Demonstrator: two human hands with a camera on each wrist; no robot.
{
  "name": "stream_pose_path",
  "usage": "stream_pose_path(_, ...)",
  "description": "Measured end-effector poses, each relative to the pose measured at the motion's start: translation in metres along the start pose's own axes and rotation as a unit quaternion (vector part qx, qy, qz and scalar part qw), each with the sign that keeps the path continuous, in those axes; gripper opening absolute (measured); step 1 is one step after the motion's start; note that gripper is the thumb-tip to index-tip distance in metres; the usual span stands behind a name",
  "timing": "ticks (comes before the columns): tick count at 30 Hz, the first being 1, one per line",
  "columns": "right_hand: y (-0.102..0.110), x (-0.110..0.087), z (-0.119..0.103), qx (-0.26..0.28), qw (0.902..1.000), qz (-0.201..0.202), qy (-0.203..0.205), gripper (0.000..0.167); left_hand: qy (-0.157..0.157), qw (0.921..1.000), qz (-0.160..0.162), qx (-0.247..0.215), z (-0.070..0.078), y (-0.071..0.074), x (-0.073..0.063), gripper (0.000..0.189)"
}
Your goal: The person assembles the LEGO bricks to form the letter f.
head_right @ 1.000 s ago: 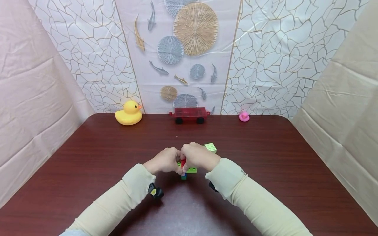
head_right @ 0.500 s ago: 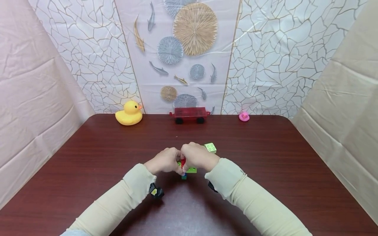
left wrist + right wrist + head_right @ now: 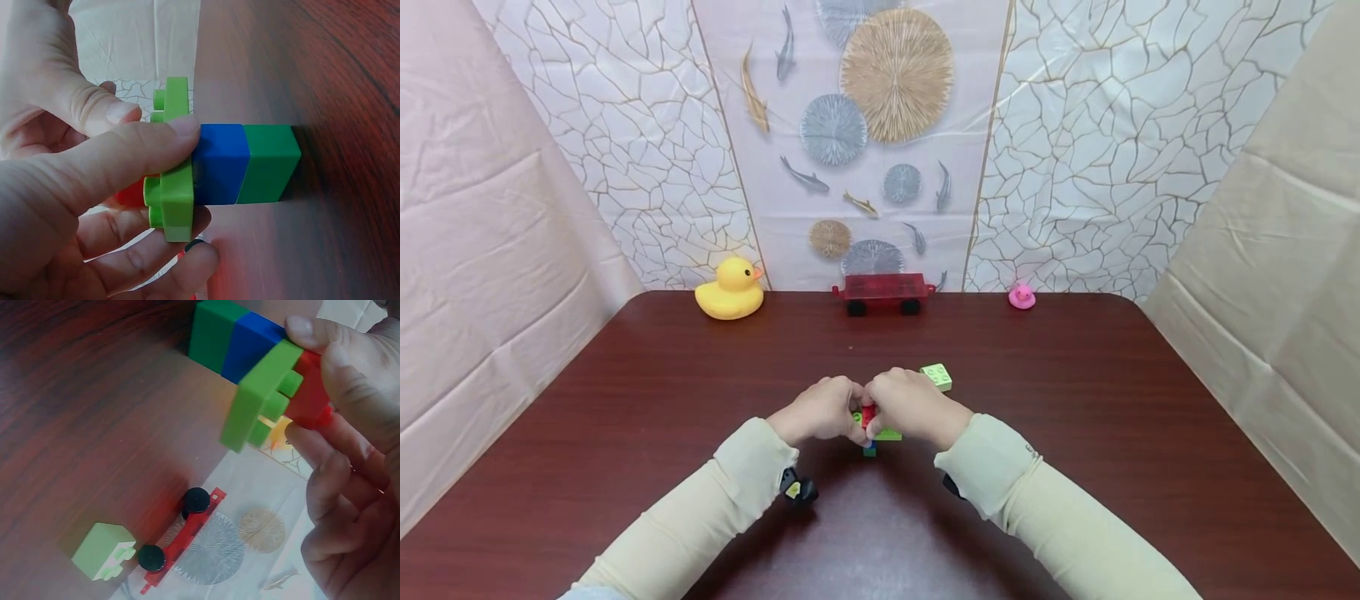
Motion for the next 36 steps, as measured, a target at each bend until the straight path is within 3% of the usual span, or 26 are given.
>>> stream_pose_path(9,0.0,-0.006,0.004,-0.015,0.9997,0.018,0.009,0.031,0.009,0.9999,-0.001,-0.005,-0.003,-0.001,0.0,0.03)
stream_pose_path(14,0.003,-0.008,0.009,-0.01,0.9999,0.004,0.003,0.032,0.006,1.0,0.003,-0.003,-0.002,-0.003,-0.001,0.028)
stream_pose_path(19,0.018,-0.011,0.031,-0.001,0.9993,0.002,-0.037,0.039,0.007,1.0,0.003,0.005,-0.003,-0.002,-0.001,0.029)
stream_pose_path(25,0.038,-0.016,0.065,-0.014,0.9965,0.018,-0.08,0.027,0.019,0.9997,0.002,0.014,-0.004,-0.001,-0.001,0.033)
stream_pose_path(36,0.047,-0.02,0.096,-0.027,0.9946,0.036,-0.094,0.018,0.026,0.9995,0.001,0.016,-0.005,-0.001,-0.001,0.033)
Point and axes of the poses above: each hand's wrist, its own x-axis towards the middle knuckle, its own y-axis out of the back of the hand, z = x × y, the point moved 9 cm from there along x, towards the middle knuckle, and after that the axes turned 12 degrees about x, right-handed, at the moved point
